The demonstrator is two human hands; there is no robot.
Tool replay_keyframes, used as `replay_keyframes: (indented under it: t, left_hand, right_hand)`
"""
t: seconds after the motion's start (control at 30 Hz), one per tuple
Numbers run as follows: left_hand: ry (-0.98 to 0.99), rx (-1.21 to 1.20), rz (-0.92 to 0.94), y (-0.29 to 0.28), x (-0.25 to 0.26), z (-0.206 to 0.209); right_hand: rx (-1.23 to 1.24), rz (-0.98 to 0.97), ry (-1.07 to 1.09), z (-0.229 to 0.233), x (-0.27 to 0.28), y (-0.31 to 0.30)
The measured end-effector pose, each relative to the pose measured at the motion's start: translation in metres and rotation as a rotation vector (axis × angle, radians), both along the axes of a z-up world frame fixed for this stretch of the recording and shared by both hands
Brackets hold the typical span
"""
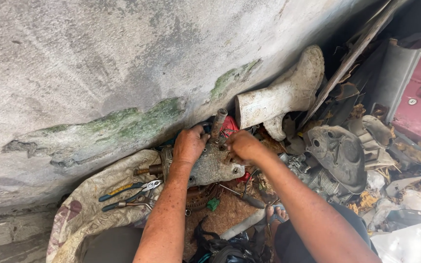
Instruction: The person sits on the ground and uses a wrench to tighten bolts on a metal engine block. They manipulate the tool with both hands to secure the fasteners on the component.
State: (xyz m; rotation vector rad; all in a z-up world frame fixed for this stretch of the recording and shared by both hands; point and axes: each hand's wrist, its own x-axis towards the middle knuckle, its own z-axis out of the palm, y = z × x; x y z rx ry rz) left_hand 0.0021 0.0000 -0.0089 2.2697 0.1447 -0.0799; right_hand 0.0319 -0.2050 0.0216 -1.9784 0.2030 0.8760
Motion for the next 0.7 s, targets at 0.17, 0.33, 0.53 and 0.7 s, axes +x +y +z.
replay_keyframes:
  t: [0.17, 0.33, 0.53, 0.7]
  left_hand:
    - [-0.058, -0.063, -0.006, -0.001, -0.006, 0.012]
    - [-0.063, -0.036, -0.109, 0.006, 0.007, -0.011]
    - [-0.064, -0.017, -0.104, 0.005, 0.005, -0.025]
    - [-0.015, 0.014, -0.084, 0.002, 0.005, -0.021]
  right_hand:
    - [-0.417, 0.438, -0.388, -0.002, 0.041, -0.009]
    - [-0.109, 0.389, -0.384, -0.019, 0.054, -0.026]
    - [0.066, 0.264, -0.279, 0.013, 0.035, -0.025]
    - [-0.076, 0.163, -0.204, -0.007, 0.020, -0.020]
